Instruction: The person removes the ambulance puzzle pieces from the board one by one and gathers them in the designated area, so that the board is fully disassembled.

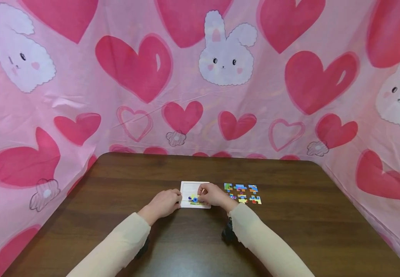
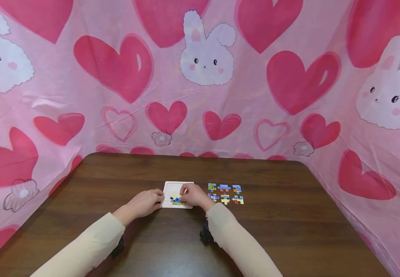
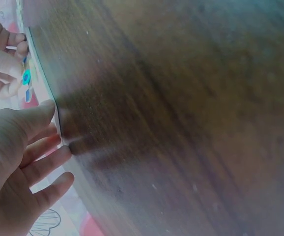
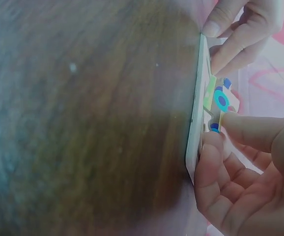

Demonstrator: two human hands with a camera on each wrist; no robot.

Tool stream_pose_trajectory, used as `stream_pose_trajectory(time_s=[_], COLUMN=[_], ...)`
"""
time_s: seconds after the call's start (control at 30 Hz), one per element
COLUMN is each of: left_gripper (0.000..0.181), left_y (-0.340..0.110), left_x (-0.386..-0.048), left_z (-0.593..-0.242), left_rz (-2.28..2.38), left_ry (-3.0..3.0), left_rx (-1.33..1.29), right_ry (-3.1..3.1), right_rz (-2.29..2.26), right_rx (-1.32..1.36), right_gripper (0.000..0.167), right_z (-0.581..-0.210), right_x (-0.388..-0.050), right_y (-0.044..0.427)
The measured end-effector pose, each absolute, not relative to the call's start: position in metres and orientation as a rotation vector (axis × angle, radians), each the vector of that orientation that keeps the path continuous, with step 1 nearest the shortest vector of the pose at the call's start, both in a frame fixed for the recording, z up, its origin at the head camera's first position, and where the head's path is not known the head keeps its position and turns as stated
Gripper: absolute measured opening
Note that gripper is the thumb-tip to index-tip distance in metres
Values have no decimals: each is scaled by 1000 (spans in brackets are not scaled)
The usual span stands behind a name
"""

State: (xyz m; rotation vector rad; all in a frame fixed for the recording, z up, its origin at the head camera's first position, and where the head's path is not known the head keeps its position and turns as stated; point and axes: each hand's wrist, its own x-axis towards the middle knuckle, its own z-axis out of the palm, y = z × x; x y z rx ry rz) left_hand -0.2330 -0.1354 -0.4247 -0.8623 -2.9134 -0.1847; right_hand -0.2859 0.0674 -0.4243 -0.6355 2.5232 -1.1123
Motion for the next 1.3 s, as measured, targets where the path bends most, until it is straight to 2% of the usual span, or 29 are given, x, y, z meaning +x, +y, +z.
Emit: stream_pose_trajectory(time_s=[0.4, 0.77, 1.3], left_gripper=[8, 8, 6], left_y=[-135, -135, -135], left_x=[-233, -234, -234], left_z=[-424, -425, -426], left_rz=[-178, -191, -180], left_ry=[-2913, -2938, -2903], left_rx=[-864, -848, -869], right_ry=[2464, 2455, 2404], right_rz=[-1145, -1184, -1306], right_rx=[-595, -667, -734], right_gripper=[10, 10, 8], right_z=[-416, -416, -401], right_x=[-283, -282, -279], right_y=[71, 77, 109])
